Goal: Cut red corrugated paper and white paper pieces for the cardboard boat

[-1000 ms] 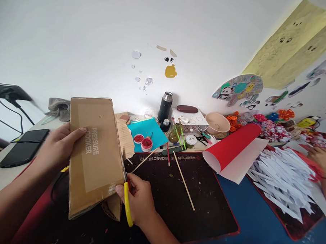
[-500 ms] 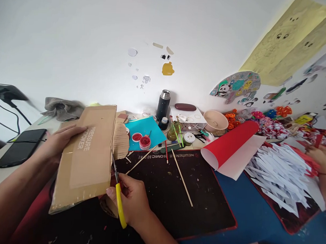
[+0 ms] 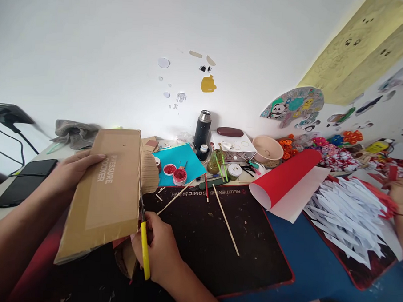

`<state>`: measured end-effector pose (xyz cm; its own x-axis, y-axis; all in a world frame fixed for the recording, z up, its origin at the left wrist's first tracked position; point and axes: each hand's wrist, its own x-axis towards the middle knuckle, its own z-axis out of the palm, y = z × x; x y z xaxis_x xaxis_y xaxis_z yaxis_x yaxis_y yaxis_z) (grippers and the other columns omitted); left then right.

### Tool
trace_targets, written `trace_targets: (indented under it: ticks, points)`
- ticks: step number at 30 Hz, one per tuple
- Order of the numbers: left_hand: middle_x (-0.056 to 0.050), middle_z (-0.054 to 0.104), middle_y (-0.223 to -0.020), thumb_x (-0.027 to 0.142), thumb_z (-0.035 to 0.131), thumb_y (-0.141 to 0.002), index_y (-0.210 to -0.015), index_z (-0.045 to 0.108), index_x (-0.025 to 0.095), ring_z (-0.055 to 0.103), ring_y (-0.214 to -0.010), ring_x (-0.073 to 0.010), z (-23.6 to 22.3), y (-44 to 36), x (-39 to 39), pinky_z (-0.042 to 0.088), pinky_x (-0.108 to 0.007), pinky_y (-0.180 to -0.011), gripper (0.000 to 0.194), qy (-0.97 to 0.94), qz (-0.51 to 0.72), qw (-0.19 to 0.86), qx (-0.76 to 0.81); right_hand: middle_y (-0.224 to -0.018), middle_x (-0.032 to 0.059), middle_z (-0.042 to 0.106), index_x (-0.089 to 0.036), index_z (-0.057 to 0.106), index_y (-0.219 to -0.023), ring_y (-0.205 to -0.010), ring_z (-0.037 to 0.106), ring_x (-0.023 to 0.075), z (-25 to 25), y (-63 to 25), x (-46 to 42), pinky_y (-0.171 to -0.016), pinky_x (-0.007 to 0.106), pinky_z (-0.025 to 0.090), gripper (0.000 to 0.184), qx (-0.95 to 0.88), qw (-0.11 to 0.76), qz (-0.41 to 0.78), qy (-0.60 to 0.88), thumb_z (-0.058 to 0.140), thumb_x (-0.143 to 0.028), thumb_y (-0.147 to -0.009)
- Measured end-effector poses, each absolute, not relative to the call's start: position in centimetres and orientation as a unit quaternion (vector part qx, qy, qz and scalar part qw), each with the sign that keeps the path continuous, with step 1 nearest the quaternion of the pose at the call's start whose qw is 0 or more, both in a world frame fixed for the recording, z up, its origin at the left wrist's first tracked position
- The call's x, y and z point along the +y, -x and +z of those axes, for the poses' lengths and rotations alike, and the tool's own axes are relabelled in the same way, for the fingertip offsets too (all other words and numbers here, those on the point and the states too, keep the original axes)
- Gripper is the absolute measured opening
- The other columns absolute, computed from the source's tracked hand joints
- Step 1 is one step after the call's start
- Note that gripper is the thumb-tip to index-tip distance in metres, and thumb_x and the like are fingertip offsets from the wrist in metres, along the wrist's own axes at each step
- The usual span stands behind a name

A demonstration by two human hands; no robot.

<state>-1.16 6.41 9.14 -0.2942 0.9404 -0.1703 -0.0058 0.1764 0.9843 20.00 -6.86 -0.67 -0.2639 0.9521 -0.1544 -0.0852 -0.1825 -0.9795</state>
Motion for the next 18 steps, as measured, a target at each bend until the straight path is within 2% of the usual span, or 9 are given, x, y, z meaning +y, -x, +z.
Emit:
trace_targets:
  ticks: [2,7,9,13,18]
  points:
    - [0.001,0.074,-0.068,0.043,0.086,-0.064,-0.095,0.074,0.019,0.065,-0.05,-0.0196,9.9,0.8,5.3,0.052,-0.026,-0.04,0.041,-0.392,0.509,0.455,0.617,-0.076,-0.0043,0.064,-0.021,0.073,-0.114,-0.046,0.049,0.0086,-1.3,-19.8,-6.9,-0.043,0.019,0.043,0.035,-0.476,0.416,0.628,0.455,0.085,-0.041,-0.088]
    - [-0.001,0.078,-0.078,0.054,0.085,-0.067,-0.103,0.072,0.02,0.068,-0.06,-0.0202,11.0,0.7,3.8,0.054,-0.025,-0.047,0.051,-0.447,0.494,0.425,0.613,-0.054,-0.0095,0.049,-0.02,0.075,-0.107,-0.039,0.049,0.0114,-2.0,-20.0,-6.9,-0.038,0.018,0.039,0.028,-0.482,0.407,0.617,0.47,0.08,-0.043,-0.091]
    - [-0.002,0.078,-0.08,0.056,0.084,-0.068,-0.103,0.072,0.021,0.069,-0.063,-0.0209,11.2,0.9,3.8,0.055,-0.025,-0.05,0.051,-0.462,0.482,0.414,0.618,-0.056,-0.0081,0.052,-0.02,0.077,-0.105,-0.042,0.051,0.0119,-1.8,-20.2,-6.9,-0.042,0.019,0.042,0.025,-0.494,0.41,0.601,0.476,0.08,-0.04,-0.091]
    - [-0.003,0.079,-0.082,0.055,0.086,-0.066,-0.1,0.074,0.021,0.07,-0.065,-0.021,11.5,1.0,4.0,0.054,-0.024,-0.051,0.05,-0.488,0.476,0.397,0.615,-0.072,-0.0007,0.069,-0.02,0.082,-0.098,-0.063,0.062,0.0154,-1.5,-20.5,-6.9,-0.063,0.024,0.052,0.017,-0.532,0.439,0.544,0.478,0.081,-0.032,-0.087]
    - [-0.002,0.078,-0.078,0.053,0.089,-0.06,-0.099,0.073,0.02,0.068,-0.059,-0.0197,11.6,0.5,3.9,0.055,-0.025,-0.048,0.054,-0.433,0.502,0.436,0.609,-0.066,-0.0009,0.067,-0.02,0.085,-0.102,-0.061,0.06,0.0172,-1.6,-20.3,-7.1,-0.06,0.025,0.05,0.019,-0.524,0.434,0.54,0.496,0.075,-0.026,-0.086]
